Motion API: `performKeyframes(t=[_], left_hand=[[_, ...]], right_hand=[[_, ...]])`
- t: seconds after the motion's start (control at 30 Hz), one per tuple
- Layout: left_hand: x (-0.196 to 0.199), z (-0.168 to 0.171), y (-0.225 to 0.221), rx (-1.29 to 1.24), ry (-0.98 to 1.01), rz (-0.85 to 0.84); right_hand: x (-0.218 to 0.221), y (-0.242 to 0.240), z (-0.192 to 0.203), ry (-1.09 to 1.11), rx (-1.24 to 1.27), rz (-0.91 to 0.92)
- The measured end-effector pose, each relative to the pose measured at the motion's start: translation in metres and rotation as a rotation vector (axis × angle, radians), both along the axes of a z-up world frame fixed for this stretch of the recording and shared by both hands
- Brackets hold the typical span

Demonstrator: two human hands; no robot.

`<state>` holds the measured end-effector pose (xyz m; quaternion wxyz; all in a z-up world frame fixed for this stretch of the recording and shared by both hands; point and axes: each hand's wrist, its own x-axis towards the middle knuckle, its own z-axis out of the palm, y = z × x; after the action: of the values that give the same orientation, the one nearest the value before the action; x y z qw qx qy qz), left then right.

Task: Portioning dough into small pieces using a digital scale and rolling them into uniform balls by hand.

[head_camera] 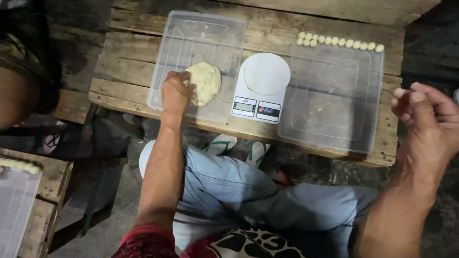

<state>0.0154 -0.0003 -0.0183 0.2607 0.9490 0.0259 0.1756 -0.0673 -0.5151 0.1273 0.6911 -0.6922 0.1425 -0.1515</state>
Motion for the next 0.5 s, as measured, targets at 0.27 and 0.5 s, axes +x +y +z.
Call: performKeyframes(t=[0.27, 0.5], left_hand=[[0.016, -0.019, -0.002, -0.018, 0.003, 0.102], [0.020, -0.004, -0.004, -0.037, 0.109, 0.132]], right_hand=[[0.000, 0.002, -0.010, -0.010, -0.132, 0.033], [0.001, 0.005, -0.014, -0.021, -0.166, 0.062]])
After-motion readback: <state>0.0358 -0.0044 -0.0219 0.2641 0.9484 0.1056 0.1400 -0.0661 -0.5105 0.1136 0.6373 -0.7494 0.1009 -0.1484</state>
